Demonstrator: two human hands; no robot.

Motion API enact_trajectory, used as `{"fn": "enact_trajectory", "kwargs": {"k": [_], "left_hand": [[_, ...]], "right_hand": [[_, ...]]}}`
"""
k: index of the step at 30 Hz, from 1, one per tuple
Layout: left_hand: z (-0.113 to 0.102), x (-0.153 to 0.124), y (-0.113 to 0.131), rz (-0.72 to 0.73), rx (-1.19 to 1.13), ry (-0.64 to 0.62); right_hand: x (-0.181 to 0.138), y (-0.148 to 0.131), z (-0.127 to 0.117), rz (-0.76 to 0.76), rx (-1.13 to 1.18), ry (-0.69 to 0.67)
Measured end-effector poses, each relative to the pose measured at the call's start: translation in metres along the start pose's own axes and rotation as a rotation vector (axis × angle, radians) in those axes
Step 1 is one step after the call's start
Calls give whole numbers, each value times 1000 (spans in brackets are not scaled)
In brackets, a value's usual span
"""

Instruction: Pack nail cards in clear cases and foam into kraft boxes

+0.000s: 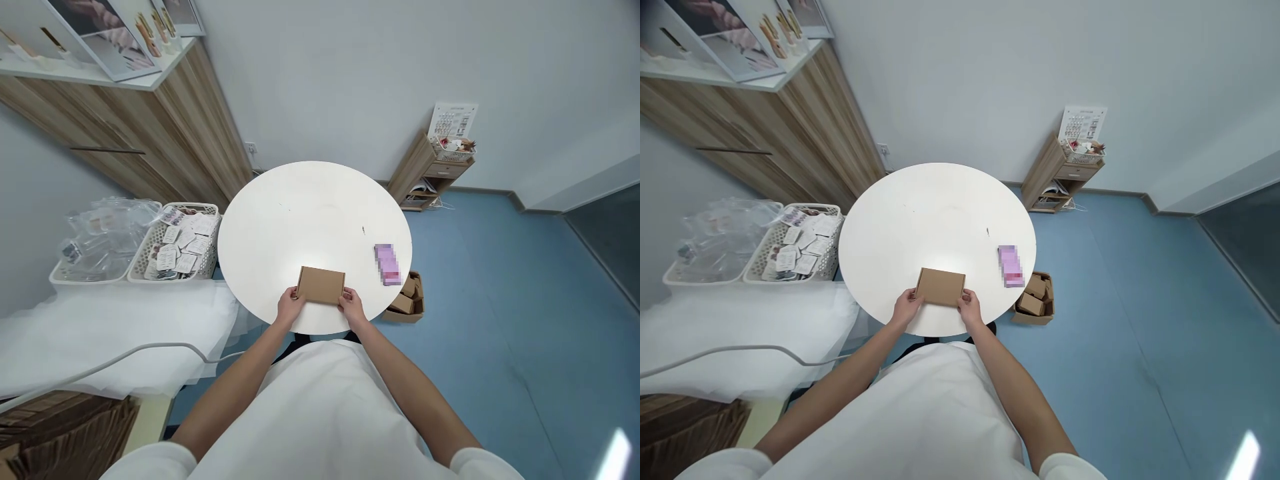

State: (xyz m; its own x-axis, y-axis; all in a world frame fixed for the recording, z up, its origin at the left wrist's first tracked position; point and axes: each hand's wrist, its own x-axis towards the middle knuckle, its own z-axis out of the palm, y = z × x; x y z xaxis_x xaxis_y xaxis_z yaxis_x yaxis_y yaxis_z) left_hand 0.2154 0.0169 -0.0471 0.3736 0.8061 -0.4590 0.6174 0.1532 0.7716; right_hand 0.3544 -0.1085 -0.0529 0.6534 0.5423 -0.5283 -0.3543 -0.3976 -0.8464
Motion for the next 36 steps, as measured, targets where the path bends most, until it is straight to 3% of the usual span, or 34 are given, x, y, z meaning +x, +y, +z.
{"fn": "enact_trajectory", "kwargs": {"k": [7, 12, 14, 20, 25, 31, 36], "left_hand": [[49, -29, 26, 78, -211, 60], [105, -53, 76, 197, -104, 154], [129, -60, 100, 283, -49, 133], [207, -69, 160, 476, 100, -96], [281, -61, 183, 517, 249, -338], [356, -40, 200, 520, 419, -529], [384, -30, 217, 565, 485, -687]], "right_hand": [[1, -24, -56, -48, 79, -28], [10, -36, -128, -164, 64, 54], [12, -34, -162, -209, 36, 127], [7, -18, -258, -247, 65, 365], [14, 10, -320, -173, 101, 527], [38, 39, -374, -114, -9, 667], [48, 42, -401, -109, -98, 731]]}}
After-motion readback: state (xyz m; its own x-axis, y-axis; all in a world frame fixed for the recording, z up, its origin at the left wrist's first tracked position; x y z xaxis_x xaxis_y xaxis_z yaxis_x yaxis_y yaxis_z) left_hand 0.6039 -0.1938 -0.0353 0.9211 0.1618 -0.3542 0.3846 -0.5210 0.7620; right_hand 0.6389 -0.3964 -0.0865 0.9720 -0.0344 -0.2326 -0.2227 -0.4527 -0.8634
